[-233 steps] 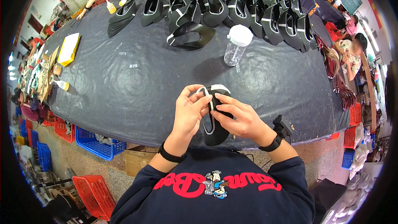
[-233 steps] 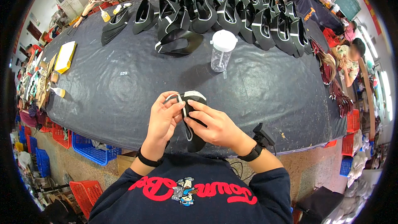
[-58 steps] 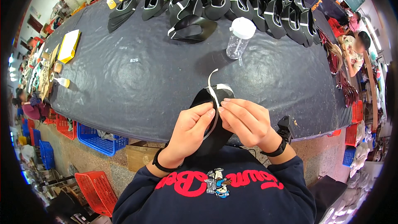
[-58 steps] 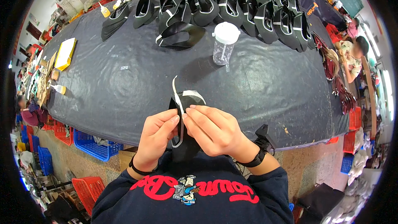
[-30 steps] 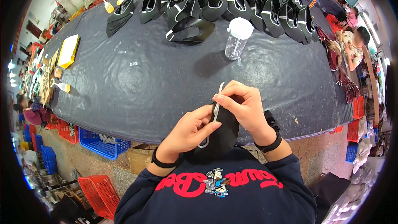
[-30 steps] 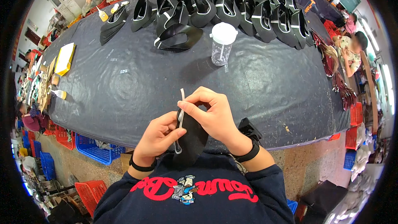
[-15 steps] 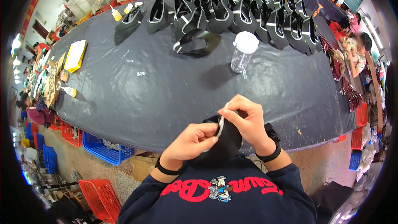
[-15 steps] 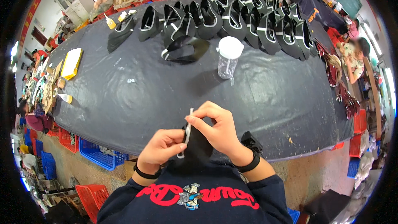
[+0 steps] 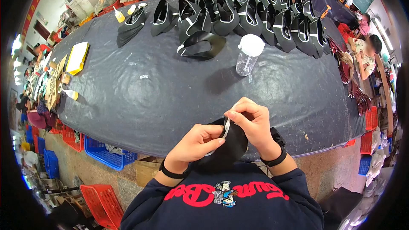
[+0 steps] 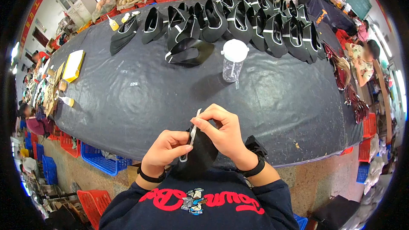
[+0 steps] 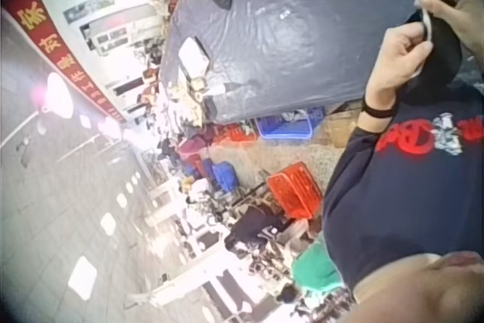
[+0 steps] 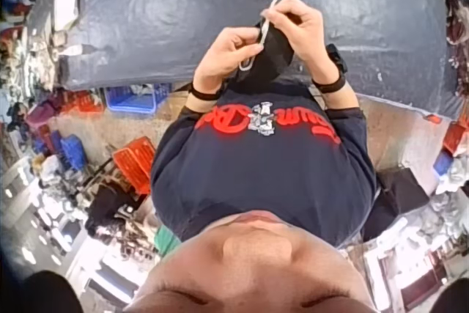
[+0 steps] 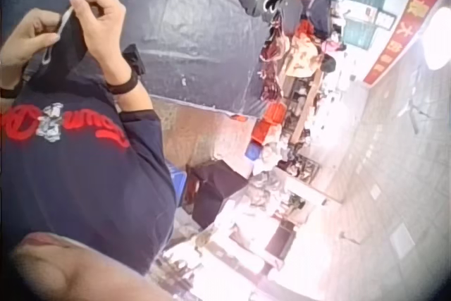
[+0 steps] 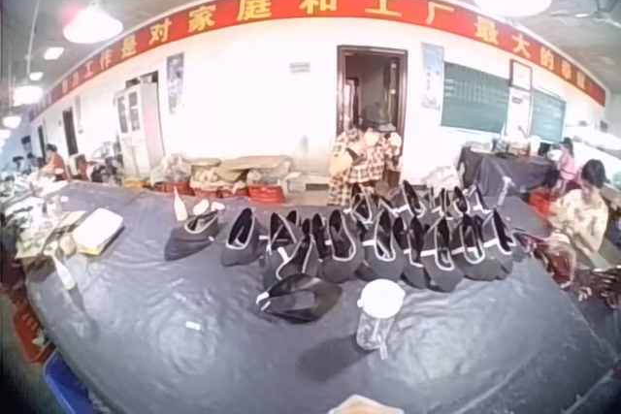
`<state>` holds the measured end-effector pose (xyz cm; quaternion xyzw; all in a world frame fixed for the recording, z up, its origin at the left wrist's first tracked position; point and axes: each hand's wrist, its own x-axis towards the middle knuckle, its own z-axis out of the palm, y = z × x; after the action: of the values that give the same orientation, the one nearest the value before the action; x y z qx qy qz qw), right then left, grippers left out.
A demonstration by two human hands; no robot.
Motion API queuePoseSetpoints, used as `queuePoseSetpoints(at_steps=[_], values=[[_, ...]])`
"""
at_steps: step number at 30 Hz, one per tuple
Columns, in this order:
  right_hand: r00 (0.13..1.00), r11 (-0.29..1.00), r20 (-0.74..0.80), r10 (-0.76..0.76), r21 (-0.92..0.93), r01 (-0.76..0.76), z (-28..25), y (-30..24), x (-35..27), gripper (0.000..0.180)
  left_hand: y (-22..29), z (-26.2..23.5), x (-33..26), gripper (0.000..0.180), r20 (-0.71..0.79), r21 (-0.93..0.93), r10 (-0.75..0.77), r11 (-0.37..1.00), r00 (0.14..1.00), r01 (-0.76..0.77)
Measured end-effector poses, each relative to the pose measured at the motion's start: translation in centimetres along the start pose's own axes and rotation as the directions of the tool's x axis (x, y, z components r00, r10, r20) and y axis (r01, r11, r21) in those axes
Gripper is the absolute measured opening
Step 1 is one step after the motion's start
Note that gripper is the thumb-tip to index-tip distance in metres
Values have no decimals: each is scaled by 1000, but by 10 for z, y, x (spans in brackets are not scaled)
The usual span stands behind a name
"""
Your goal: Manually assemble and check shoe uppers in a manufacturing setting.
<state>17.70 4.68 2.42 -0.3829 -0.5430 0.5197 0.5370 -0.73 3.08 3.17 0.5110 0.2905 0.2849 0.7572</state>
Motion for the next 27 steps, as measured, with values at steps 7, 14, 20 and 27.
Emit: queuePoseSetpoints(at_steps=[7, 14, 20, 27], values=[[998, 998, 44, -45, 33, 44, 0, -3, -2, 3, -2, 2, 4, 15, 37, -244, 58, 969, 998, -47], [990, 994, 86, -110, 27, 109, 0, -6, -7, 4, -8, 16, 11, 20, -227, 154, 160, 980, 961, -127], [995, 994, 9, -98, 46, 98, -3, -11, -11, 6, -4, 21, 6, 15, -168, 365, 154, 927, 974, -83], [986, 985, -45, -158, -72, 155, -8, -15, -19, 8, 0, 20, 2, 13, -57, 554, 404, 773, 913, -308]])
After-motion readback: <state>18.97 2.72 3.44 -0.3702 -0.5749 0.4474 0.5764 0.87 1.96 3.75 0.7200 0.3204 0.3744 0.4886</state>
